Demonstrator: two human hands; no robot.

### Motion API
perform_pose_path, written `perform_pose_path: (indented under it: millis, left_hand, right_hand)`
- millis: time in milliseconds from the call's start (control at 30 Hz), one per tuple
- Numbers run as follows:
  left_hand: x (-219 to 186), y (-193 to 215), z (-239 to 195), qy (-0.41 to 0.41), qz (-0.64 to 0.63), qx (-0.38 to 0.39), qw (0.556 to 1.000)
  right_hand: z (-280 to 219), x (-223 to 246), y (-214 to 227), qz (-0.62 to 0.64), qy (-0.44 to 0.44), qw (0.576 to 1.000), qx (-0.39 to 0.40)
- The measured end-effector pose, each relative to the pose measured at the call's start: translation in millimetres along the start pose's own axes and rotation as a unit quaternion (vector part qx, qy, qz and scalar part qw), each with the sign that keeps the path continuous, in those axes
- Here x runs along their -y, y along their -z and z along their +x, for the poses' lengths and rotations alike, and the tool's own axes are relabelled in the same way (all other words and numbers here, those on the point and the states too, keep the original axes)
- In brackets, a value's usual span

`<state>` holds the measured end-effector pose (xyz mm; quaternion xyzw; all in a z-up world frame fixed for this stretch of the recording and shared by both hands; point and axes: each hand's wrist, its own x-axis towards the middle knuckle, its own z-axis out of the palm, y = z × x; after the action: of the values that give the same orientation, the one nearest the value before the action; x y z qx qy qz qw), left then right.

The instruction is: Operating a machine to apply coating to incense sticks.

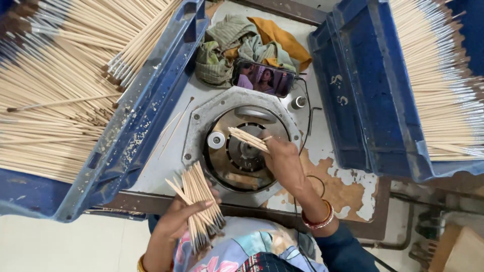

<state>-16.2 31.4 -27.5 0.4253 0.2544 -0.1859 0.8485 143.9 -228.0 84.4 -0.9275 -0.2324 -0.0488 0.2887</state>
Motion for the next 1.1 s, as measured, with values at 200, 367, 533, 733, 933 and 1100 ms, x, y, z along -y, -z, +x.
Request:
perform_pose_path:
  millis: [200, 367, 533, 733, 933, 1100]
  left_hand:
    - [29, 6, 2, 0.064, -0.108, -0.075, 0.989]
    - [11, -13, -10, 0.017, -0.057, -0.068, 0.996]
    - [-17, -38, -16, -0.150, 0.222, 0.028, 0.963]
    - [-1, -20, 10, -0.078, 0.072, 0.024, 0.994]
    - [13, -22, 4, -0.013, -0.133, -0.084, 0.988]
    - [7, -20, -2, 0.019, -0.149, -0.088, 0.985]
  right_hand:
    - [0, -6, -27, -0.019, -0.019, 0.996, 0.080]
    - [-9, 8, -15, 0.044, 0.028, 0.996, 0.072]
    - [-19, 54, 9, 0.215, 0.076, 0.966, 0.122]
    - [-20, 34, 44, 0.229, -0.061, 0.970, 0.050]
    - [-6, -29, -36, -0.096, 0.007, 0.986, 0.138]
    - [-2, -20, -45, -0.048, 0.038, 0.995, 0.080]
